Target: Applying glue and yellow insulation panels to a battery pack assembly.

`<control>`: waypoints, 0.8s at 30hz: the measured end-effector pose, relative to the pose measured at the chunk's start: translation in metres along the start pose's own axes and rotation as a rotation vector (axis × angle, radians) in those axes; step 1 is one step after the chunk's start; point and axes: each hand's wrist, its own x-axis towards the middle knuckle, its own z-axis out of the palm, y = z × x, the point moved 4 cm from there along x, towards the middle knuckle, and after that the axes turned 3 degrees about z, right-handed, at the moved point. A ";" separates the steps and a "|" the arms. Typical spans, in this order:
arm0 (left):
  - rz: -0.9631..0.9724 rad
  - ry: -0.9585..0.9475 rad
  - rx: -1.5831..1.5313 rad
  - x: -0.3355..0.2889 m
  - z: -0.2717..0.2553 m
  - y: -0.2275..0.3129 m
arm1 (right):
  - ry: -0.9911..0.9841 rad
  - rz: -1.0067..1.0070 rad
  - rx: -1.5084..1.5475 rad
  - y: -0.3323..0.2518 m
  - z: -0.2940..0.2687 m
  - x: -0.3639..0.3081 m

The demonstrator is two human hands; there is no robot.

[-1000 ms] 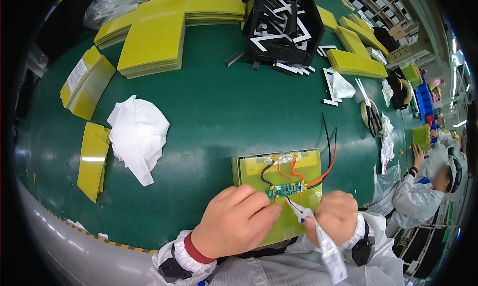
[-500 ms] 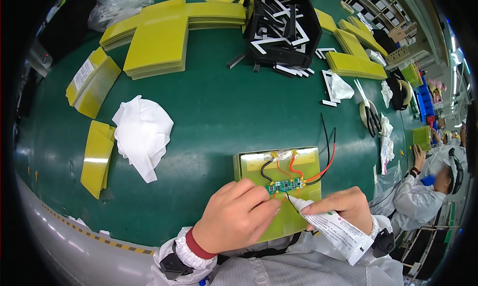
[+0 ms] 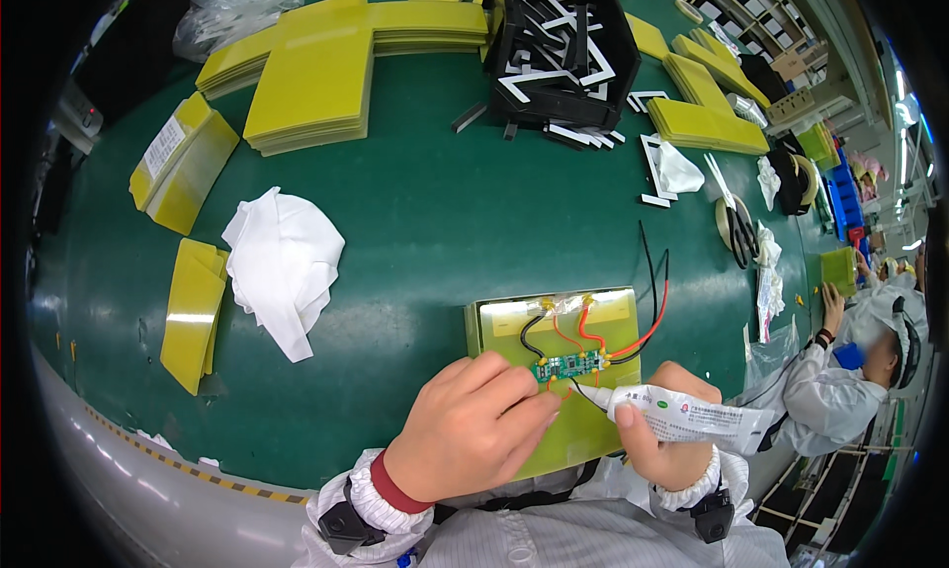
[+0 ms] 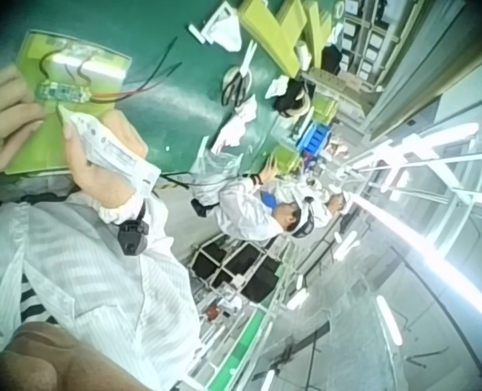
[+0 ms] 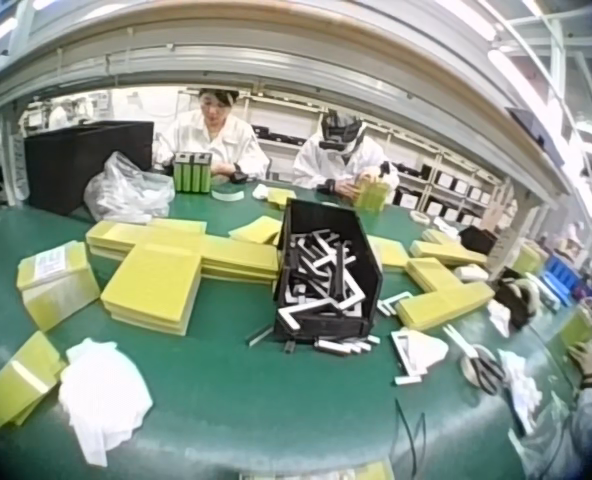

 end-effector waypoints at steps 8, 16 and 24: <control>0.006 0.006 -0.006 -0.001 0.000 -0.001 | -0.103 -0.036 -0.065 -0.010 0.007 0.002; 0.011 0.012 -0.011 0.000 0.000 0.000 | -0.121 -0.298 -0.152 -0.016 0.014 -0.005; 0.009 0.025 -0.019 -0.002 0.000 -0.002 | -0.068 -0.363 -0.134 -0.020 0.024 -0.007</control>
